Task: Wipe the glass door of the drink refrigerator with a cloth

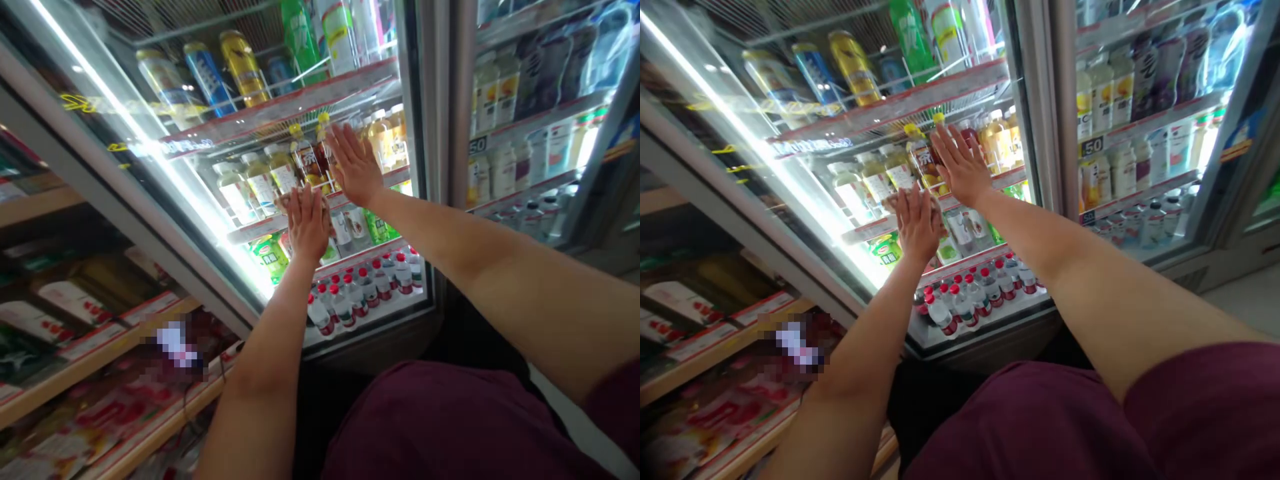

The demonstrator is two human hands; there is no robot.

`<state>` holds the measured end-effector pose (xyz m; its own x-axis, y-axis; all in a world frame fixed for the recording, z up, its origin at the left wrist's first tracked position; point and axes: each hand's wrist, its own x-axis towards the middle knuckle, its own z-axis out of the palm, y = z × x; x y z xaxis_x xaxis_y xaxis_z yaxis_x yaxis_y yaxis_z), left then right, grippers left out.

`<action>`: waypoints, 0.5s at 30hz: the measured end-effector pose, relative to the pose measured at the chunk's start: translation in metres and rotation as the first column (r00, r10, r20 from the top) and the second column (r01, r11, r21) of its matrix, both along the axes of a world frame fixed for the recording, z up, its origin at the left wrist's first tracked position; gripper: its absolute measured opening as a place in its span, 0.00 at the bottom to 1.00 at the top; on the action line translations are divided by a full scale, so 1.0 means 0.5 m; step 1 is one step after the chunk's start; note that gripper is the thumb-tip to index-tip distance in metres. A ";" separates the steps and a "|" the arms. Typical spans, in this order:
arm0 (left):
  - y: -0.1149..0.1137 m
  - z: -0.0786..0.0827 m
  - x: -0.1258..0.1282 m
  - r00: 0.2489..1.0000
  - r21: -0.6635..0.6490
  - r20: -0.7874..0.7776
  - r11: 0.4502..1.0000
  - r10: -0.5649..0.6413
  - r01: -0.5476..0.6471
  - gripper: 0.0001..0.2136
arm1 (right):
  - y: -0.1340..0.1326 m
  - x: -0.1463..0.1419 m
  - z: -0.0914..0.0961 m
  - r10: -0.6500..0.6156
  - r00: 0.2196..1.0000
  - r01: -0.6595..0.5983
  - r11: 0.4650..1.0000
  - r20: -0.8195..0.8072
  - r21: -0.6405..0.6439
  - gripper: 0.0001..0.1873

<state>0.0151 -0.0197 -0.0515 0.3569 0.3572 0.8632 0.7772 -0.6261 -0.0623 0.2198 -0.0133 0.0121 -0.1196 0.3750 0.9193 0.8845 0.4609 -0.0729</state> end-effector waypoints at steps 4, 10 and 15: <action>0.009 0.045 -0.041 0.997 0.034 -0.074 0.999 0.000 0.002 0.24 | 0.019 0.035 -0.046 -0.053 0.986 0.052 0.999 0.156 0.009 0.37; 0.028 0.092 -0.087 0.990 0.082 0.120 0.993 0.073 -0.083 0.25 | 0.024 0.030 -0.047 -0.078 0.983 0.078 0.997 0.167 0.003 0.38; 0.009 0.035 -0.081 0.997 0.068 0.043 0.995 0.071 -0.074 0.27 | 0.008 0.028 -0.046 -0.093 0.980 0.097 0.995 0.174 -0.013 0.38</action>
<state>-0.0252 -0.0151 -0.0341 0.2962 0.3197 0.9000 0.8231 -0.5635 -0.0708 0.2338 -0.0093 -0.0108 -0.2394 0.4119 0.8792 0.9241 0.3744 0.0762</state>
